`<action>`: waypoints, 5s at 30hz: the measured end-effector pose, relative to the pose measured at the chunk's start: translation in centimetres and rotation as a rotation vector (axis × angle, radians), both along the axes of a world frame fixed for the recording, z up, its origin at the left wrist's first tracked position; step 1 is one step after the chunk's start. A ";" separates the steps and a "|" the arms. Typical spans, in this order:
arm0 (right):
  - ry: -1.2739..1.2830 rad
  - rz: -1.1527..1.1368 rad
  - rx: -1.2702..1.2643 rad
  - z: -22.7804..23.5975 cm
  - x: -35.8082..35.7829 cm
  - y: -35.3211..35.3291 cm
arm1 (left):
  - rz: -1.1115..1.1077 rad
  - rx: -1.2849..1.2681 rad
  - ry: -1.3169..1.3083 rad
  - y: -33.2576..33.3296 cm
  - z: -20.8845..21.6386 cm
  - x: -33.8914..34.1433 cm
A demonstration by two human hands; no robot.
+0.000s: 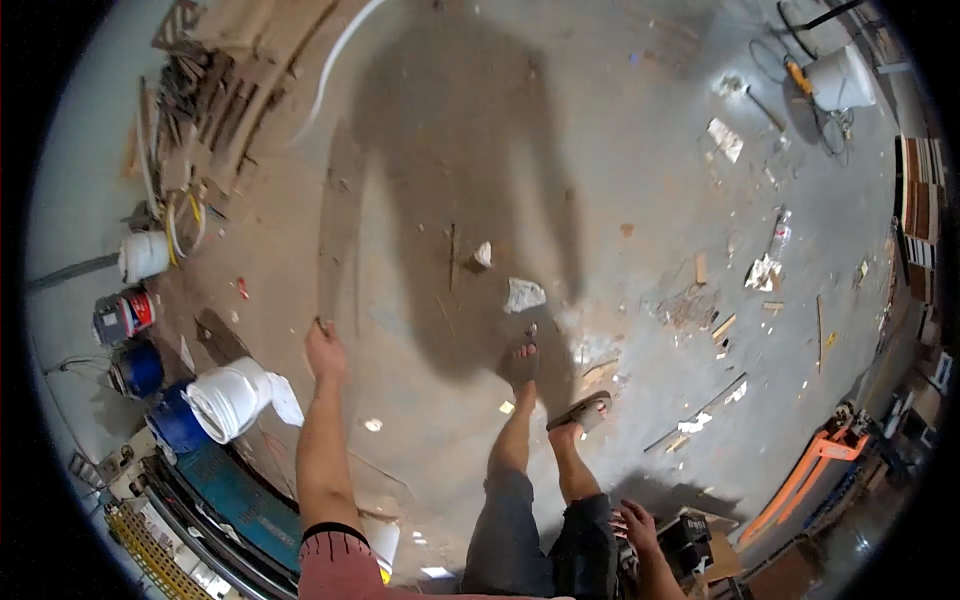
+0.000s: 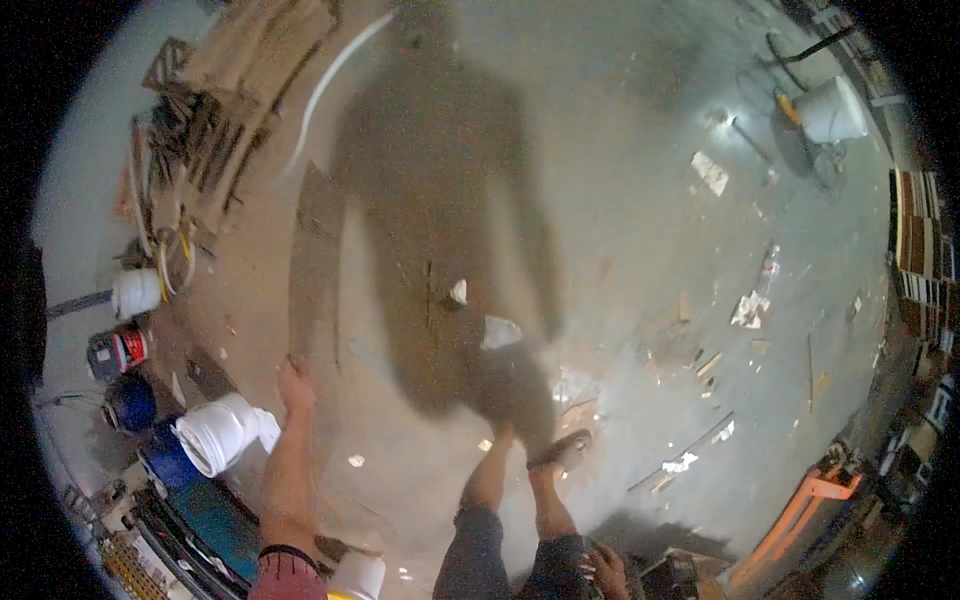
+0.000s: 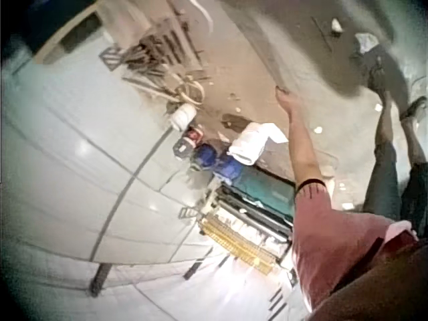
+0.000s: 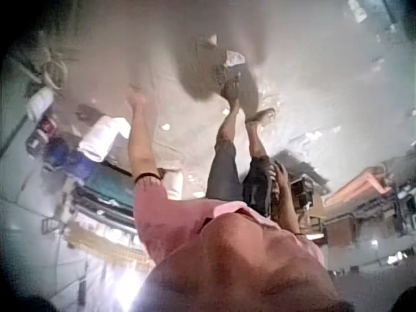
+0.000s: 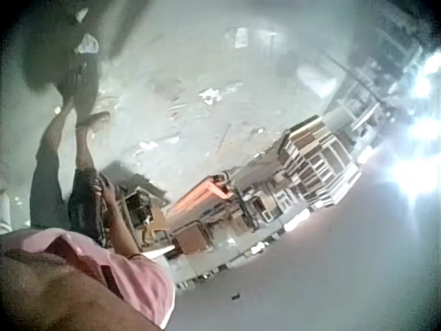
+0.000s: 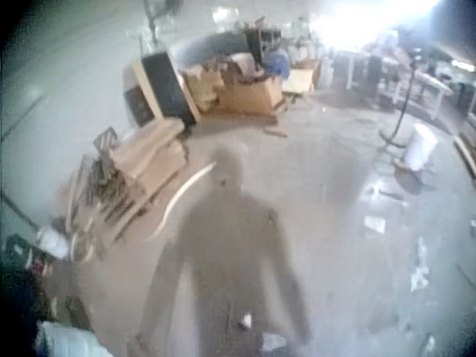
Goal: The person coils a hose by hand and places it in a bucket, then picks up a board and places it near a pallet jack before operating the pallet jack to move materials in a warehouse.
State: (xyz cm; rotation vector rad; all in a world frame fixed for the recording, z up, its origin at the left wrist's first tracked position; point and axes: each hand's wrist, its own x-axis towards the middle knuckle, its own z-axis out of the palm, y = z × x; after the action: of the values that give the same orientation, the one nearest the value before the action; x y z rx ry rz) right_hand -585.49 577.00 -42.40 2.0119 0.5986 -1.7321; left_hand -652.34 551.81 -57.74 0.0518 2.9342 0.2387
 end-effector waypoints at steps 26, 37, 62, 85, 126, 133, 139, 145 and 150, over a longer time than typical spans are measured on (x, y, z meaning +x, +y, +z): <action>0.170 -0.021 0.100 -4.5 5.5 6.9 | -0.469 0.014 -0.387 26.9 -12.0 24.3; -0.108 -0.280 0.495 -1.0 28.9 13.8 | -0.807 0.232 -0.343 55.3 -12.6 58.7; 0.036 -0.452 0.584 5.3 28.8 21.8 | -0.651 0.375 0.063 67.8 15.9 31.8; -0.086 -0.397 0.024 -0.8 -19.2 48.7 | -0.337 -0.053 -0.025 78.9 -18.2 -18.2; -0.088 -0.602 0.161 -0.3 -18.0 84.5 | -0.844 -0.337 0.003 130.4 -9.0 -11.9; 0.074 -0.490 0.096 -0.8 -26.8 90.7 | -0.911 -0.012 -0.301 125.1 -17.8 -0.4; -0.102 -0.567 0.157 0.7 -24.2 93.3 | -1.188 -0.078 -0.513 128.8 -14.0 12.1; -0.153 -0.651 0.277 2.6 -22.6 90.6 | -1.755 -0.108 -0.552 138.6 -9.9 24.1; -0.171 -0.725 0.289 3.9 -19.3 82.3 | -1.905 -0.265 -0.557 146.7 -4.7 33.1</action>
State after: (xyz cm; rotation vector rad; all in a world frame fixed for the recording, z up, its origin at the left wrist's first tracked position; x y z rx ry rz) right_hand -604.75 659.35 -38.55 2.7873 0.0457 -1.8843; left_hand -619.23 698.53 -62.41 2.0028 1.3112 -0.3668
